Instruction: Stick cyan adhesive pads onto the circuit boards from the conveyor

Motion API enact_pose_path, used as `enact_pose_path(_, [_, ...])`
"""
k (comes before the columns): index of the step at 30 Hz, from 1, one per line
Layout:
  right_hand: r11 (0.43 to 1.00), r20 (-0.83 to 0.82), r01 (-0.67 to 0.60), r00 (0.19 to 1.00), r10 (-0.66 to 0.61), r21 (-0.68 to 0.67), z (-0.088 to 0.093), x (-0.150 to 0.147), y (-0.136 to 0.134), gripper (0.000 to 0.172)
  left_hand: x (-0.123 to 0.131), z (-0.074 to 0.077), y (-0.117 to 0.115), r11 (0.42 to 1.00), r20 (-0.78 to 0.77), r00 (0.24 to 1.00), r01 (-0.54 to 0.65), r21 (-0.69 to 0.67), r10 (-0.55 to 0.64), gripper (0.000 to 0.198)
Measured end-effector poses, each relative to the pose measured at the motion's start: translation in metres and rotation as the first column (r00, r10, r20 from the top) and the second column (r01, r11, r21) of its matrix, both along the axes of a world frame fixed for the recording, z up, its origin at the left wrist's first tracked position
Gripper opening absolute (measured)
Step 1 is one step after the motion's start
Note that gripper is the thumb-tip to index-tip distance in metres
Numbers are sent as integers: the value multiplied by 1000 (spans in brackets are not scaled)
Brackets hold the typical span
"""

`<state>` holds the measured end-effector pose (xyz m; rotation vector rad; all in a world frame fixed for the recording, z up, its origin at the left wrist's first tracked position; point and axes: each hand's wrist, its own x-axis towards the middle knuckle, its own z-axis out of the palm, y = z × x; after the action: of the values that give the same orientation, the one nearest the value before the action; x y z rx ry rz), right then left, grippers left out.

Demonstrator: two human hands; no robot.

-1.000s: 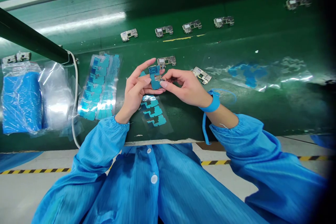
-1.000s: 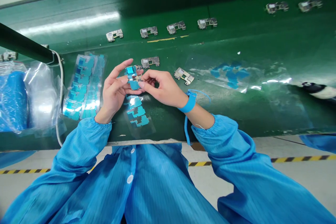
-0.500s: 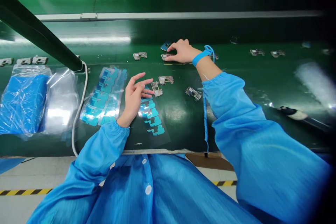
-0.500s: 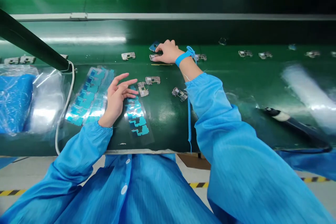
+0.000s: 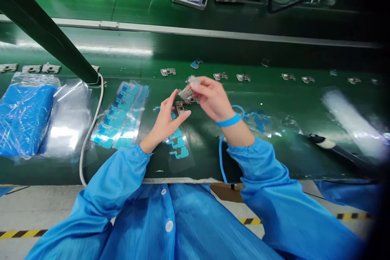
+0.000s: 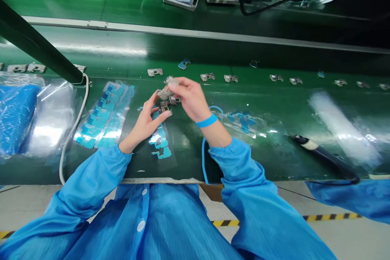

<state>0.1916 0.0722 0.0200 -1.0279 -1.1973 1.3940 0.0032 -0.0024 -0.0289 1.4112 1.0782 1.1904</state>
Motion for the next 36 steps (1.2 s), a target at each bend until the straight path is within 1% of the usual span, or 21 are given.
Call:
enact_pose_path(1, [995,-84,-45,996,38,-89,-1,-9,-19,41,1,-1,-1,997,-10,1000,26,68,-25,76])
enact_pose_path(3, [968,-209,-124,975,77,-219,-5,-24,-48,44,3,1,-3,984,51,996,68,167,-77,68])
enact_pose_path(5, [947,-229,-192,964,133,-257,-11,-31,-64,48,4,7,-6,978,166,982,58,199,-92,60])
enact_pose_path(7, [962,-54,-214,977,207,-173,-18,-28,-71,51,3,13,-6,989,273,962,-11,144,-29,56])
enact_pose_path(8, [974,113,-212,969,220,-78,-21,-24,-72,52,1,15,-5,994,317,948,-59,91,27,54])
enact_pose_path(9, [973,301,-227,931,204,45,-23,-18,-72,50,-1,16,-3,995,351,933,-96,28,81,52])
enact_pose_path(10, [947,474,-272,865,165,168,-26,-10,-73,47,-3,16,0,992,373,919,-122,-36,127,50])
enact_pose_path(11, [901,607,-342,786,118,268,-27,-3,-74,42,-6,15,3,987,383,911,-129,-95,156,46])
enact_pose_path(13, [780,756,-509,651,73,363,-29,12,-77,34,-12,14,9,974,372,910,-118,-192,183,34])
enact_pose_path(15, [682,818,-635,568,91,364,-30,23,-84,34,-17,14,13,959,338,925,-78,-274,172,27])
enact_pose_path(18, [584,876,-749,465,126,313,-33,35,-97,46,-20,16,13,939,290,955,41,-341,63,25])
enact_pose_path(21, [528,927,-813,356,119,245,-39,40,-112,64,-18,16,11,924,262,964,141,-356,-46,26])
enact_pose_path(23, [515,949,-823,309,56,238,-45,40,-121,68,-16,14,11,900,265,959,197,-389,-96,27])
enact_pose_path(25, [509,950,-814,310,-28,280,-51,39,-125,62,-13,11,12,870,277,951,246,-427,-133,26])
enact_pose_path(27, [490,926,-791,361,-112,368,-54,35,-125,50,-11,9,14,849,302,943,273,-452,-142,21])
enact_pose_path(29, [431,875,-762,432,-216,483,-50,33,-123,37,-11,8,15,837,336,934,282,-470,-126,16])
enact_pose_path(31, [330,816,-750,485,-315,574,-40,31,-123,27,-11,8,15,830,366,926,277,-483,-95,12])
enact_pose_path(33, [224,775,-758,520,-360,613,-25,32,-126,27,-11,8,16,830,391,918,266,-490,-63,8])
enact_pose_path(34, [187,765,-763,533,-361,619,-15,34,-129,29,-11,7,17,831,402,914,261,-491,-50,8])
enact_pose_path(35, [171,760,-761,548,-349,626,-6,35,-131,30,-11,6,17,833,410,911,258,-489,-41,9])
enact_pose_path(36, [176,756,-749,569,-323,639,3,36,-134,29,-11,6,17,835,415,909,258,-486,-40,9])
